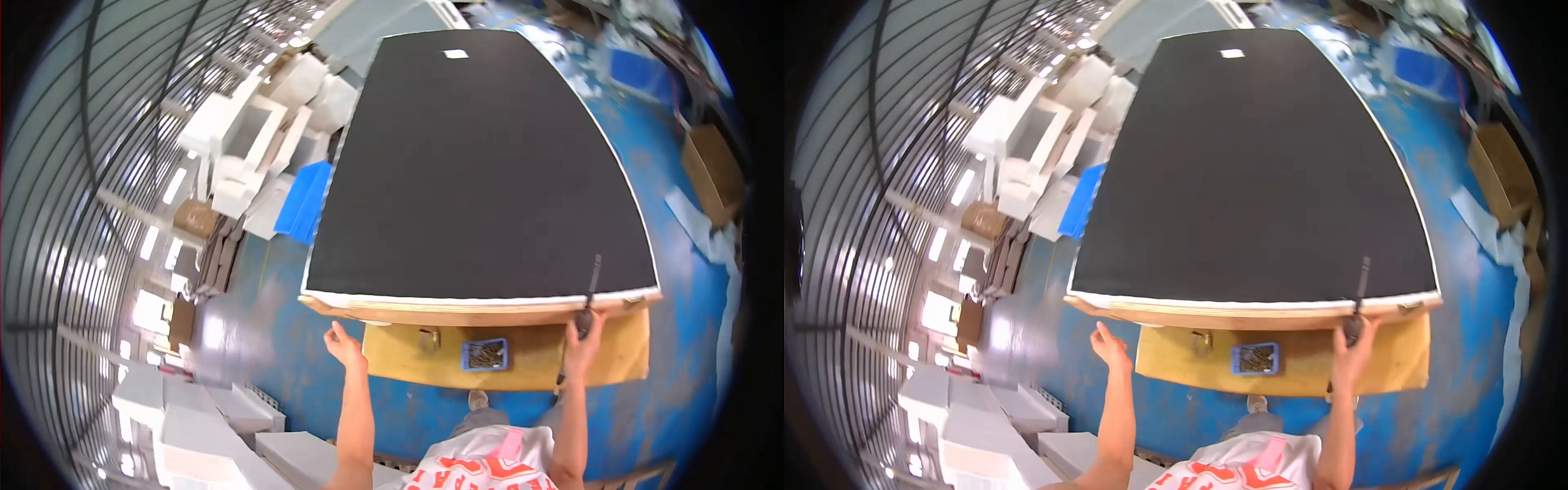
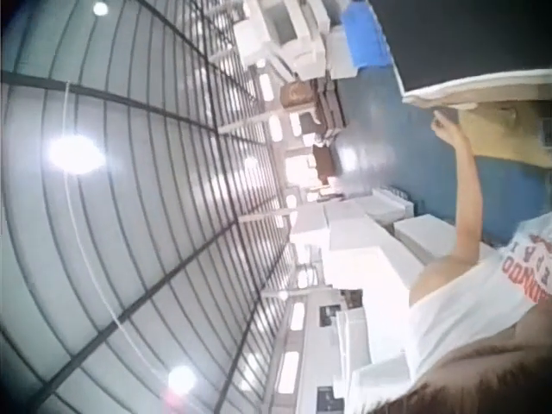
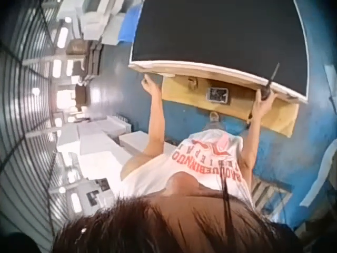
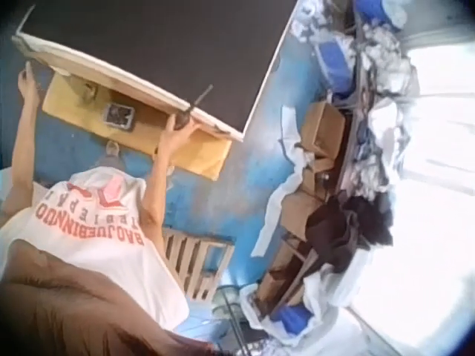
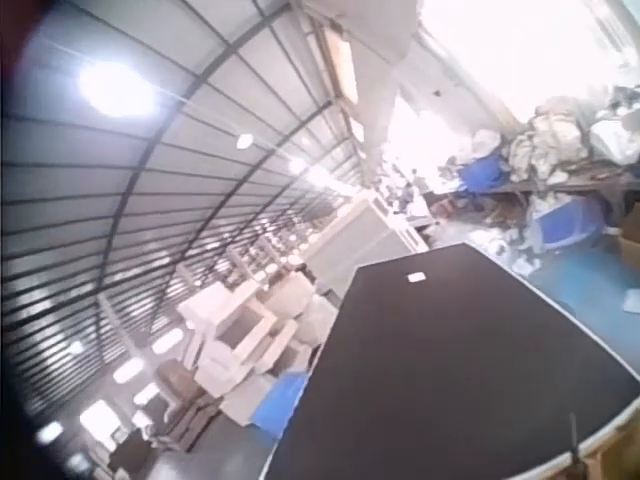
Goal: Attach a wooden support board to an upholstered furniture base using screws and an electric screwdriver.
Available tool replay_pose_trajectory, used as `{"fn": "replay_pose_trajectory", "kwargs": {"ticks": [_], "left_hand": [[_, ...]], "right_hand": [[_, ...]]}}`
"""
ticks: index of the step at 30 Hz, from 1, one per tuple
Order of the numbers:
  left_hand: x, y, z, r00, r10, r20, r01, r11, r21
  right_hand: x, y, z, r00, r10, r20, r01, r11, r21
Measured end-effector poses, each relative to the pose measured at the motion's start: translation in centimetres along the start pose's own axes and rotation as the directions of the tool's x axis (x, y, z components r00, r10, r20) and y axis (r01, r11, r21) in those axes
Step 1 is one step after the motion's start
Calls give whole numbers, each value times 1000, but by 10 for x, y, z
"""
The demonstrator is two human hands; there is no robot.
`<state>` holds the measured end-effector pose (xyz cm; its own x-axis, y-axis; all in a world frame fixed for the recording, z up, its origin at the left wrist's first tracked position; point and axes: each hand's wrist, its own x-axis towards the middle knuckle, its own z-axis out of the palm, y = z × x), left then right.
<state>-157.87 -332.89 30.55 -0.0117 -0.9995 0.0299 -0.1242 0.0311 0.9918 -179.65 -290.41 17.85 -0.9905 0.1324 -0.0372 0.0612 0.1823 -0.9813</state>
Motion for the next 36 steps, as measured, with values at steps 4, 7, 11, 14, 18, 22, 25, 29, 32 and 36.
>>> {"fn": "replay_pose_trajectory", "kwargs": {"ticks": [4, 7, 11, 14, 18, 22, 25, 29, 32, 36], "left_hand": [[82, 61, -48, 890, 453, -56, -441, 885, 146], [113, 55, -54, 819, 562, 115, -571, 818, 74], [111, 42, -43, 815, 565, 128, -561, 825, -70], [110, 42, -45, 830, 535, 159, -501, 840, -210], [118, 36, -55, 833, 514, 205, -467, 852, -236], [117, 42, -50, 862, 456, 223, -391, 877, -279], [118, 50, -52, 885, 406, 228, -354, 904, -237], [118, 55, -53, 867, 438, 239, -412, 899, -151], [121, 50, -48, 853, 488, 184, -452, 868, -206], [118, 53, -48, 877, 443, 186, -394, 884, -251]], "right_hand": [[-7, 11, 29, 997, -69, 19, 69, 998, -12], [8, 42, 33, 970, -229, -85, 221, 971, -91], [7, 27, 22, 982, 150, 117, -149, 989, -10], [1, 33, 27, 989, -145, -24, 145, 989, 2], [-14, 5, 34, 987, -158, 5, 158, 986, -52], [-11, 17, 23, 998, -15, 62, 15, 1000, 2], [-13, 11, 31, 998, -28, 53, 28, 1000, 4], [-10, -2, 36, 998, -44, 49, 47, 998, -51], [-8, 13, 51, 998, -11, -63, 13, 999, 31], [-29, -33, 82, 986, 84, -147, -60, 985, 164]]}}
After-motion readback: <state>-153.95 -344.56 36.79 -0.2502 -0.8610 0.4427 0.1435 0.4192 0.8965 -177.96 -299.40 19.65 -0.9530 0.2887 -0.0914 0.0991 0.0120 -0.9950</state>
